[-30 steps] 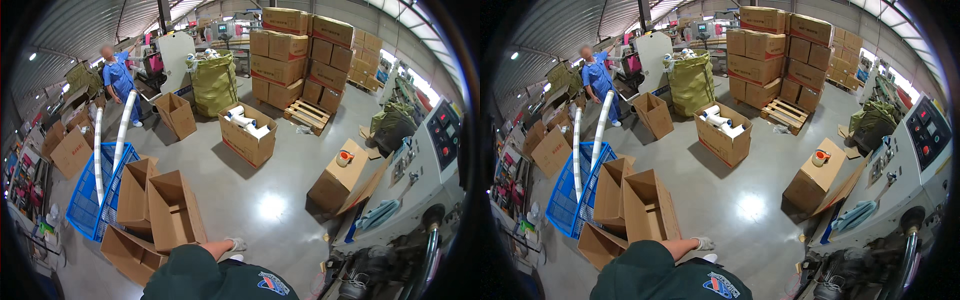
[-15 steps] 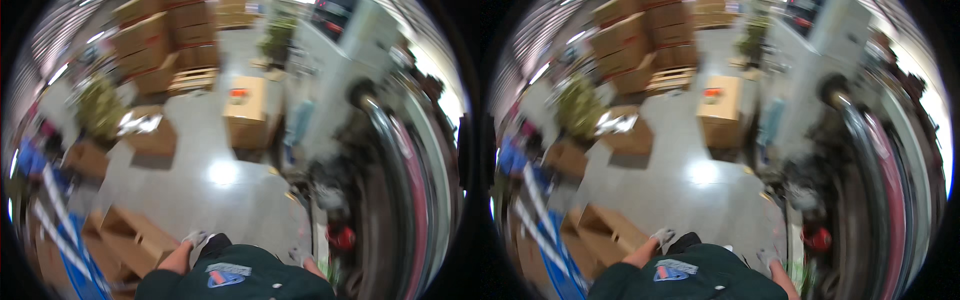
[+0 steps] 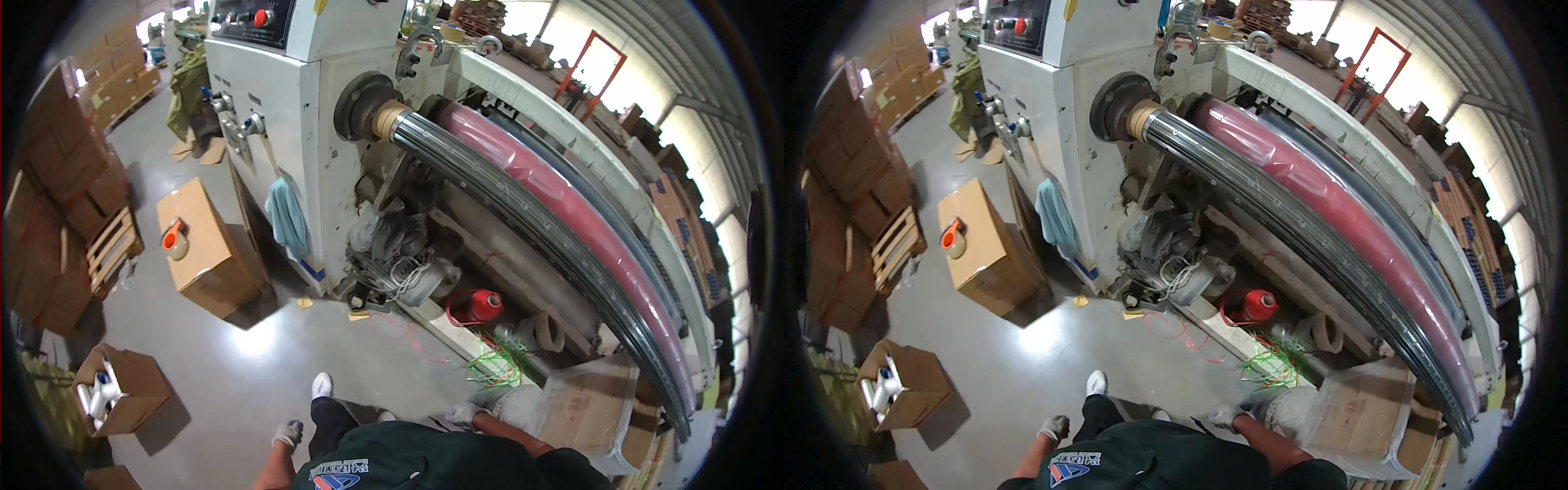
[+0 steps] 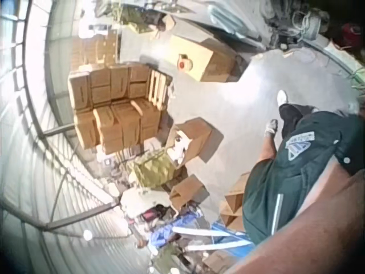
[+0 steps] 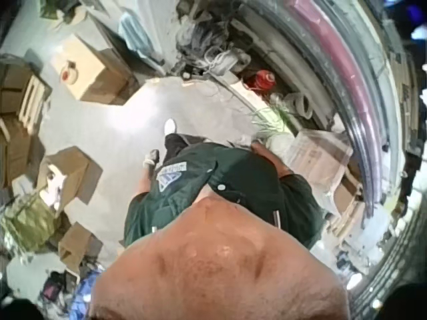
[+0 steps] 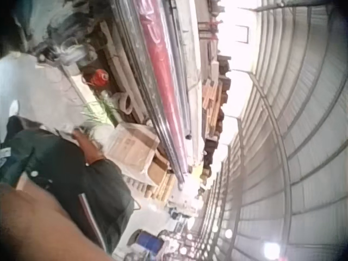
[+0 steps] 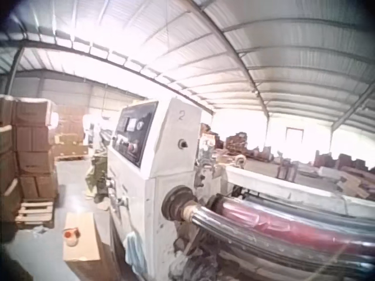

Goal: Applying lubricant to machine rollers, removing finished plastic film rolls, and packing them into cardboard boxes using tape.

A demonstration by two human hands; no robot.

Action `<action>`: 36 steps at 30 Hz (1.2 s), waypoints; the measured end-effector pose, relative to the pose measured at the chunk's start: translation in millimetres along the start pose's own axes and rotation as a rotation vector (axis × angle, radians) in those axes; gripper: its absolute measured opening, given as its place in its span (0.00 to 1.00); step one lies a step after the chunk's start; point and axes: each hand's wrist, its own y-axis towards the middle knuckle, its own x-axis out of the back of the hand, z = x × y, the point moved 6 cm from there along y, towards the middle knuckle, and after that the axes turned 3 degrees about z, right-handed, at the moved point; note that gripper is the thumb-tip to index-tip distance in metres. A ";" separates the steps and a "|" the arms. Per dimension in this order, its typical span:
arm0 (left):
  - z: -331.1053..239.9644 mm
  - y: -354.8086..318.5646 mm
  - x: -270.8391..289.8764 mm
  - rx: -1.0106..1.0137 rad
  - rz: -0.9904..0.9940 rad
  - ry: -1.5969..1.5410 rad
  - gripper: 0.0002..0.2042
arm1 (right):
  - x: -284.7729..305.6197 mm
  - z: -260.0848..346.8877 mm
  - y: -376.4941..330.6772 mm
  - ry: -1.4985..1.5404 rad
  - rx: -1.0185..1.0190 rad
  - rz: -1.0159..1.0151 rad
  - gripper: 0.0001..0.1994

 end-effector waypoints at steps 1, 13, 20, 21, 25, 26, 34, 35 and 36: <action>-32.9 8.4 -0.6 -0.061 -0.016 0.112 0.13 | -8.4 -10.5 10.9 0.019 -0.004 0.022 0.19; -199.4 137.5 42.9 -0.056 0.132 0.074 0.13 | 397.9 301.3 -127.0 -0.413 0.275 -1.411 0.23; -207.1 173.5 8.8 0.075 0.291 0.088 0.16 | 485.2 241.1 -149.7 -0.577 -0.343 -1.333 0.43; -210.3 173.6 9.5 0.059 0.240 0.143 0.15 | 485.5 240.2 -149.0 -0.544 -0.347 -1.330 0.43; -260.2 168.8 -28.5 -0.041 0.265 0.300 0.15 | 485.0 237.8 -148.6 -0.552 -0.334 -1.405 0.43; -280.0 166.9 -45.8 -0.116 0.302 0.348 0.16 | 485.9 241.8 -149.8 -0.575 -0.303 -1.447 0.41; -578.9 -63.1 -270.2 -0.907 0.918 0.410 0.16 | 485.5 236.8 -148.9 -0.574 -0.307 -1.439 0.43; -601.1 -70.2 -293.4 -1.024 0.958 0.403 0.16 | 486.3 237.9 -146.9 -0.575 -0.288 -1.446 0.43; -618.1 -77.1 -319.7 -1.137 1.009 0.393 0.16 | 486.0 236.5 -147.9 -0.581 -0.280 -1.449 0.44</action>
